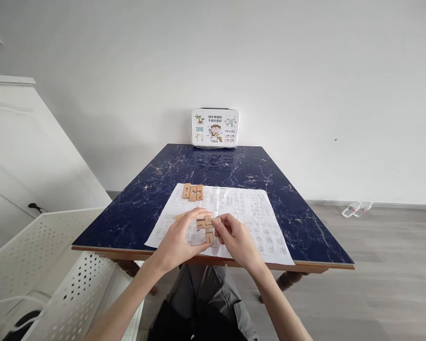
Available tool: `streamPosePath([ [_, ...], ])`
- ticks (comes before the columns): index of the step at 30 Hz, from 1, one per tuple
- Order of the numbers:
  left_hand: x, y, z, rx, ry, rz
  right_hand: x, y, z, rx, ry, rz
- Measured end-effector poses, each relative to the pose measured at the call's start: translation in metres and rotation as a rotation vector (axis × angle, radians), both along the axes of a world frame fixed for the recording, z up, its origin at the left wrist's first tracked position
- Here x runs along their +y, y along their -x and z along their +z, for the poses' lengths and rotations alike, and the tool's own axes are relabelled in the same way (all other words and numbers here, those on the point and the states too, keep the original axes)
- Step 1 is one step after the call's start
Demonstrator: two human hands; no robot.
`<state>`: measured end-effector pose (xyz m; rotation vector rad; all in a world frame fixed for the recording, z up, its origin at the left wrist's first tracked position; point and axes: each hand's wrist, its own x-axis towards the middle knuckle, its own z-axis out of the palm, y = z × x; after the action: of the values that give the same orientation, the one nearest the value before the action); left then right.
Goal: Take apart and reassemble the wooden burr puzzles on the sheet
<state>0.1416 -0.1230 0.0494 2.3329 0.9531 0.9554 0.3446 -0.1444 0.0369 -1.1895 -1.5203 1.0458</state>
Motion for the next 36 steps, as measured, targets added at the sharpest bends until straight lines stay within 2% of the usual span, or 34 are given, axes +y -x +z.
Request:
streamPosePath([
  [6, 0.000, 0.001, -0.007, -0.021, -0.083, -0.032, -0.001, -0.002, 0.006, 0.047, 0.085, 0.010],
  [12, 0.000, 0.010, -0.012, -0.095, -0.060, 0.077, 0.003, 0.002, 0.003, 0.000, 0.060, 0.046],
  [18, 0.010, 0.043, -0.018, -0.225, -0.076, 0.348, 0.016, 0.016, -0.011, -0.370, -0.130, -0.036],
  [23, 0.012, 0.064, -0.034, -0.252, -0.063, 0.439, 0.042, 0.035, -0.016, -0.676, -0.360, 0.084],
  [27, 0.012, 0.068, -0.042, -0.270, -0.085, 0.494, 0.067, 0.049, -0.017, -0.790, -0.468, 0.178],
  [31, 0.011, 0.070, -0.044, -0.281, -0.057, 0.484, 0.081, 0.059, -0.017, -0.780, -0.370, 0.195],
  [36, 0.011, 0.072, -0.045, -0.353, 0.005, 0.457, 0.072, 0.060, -0.014, -0.704, -0.235, 0.093],
])
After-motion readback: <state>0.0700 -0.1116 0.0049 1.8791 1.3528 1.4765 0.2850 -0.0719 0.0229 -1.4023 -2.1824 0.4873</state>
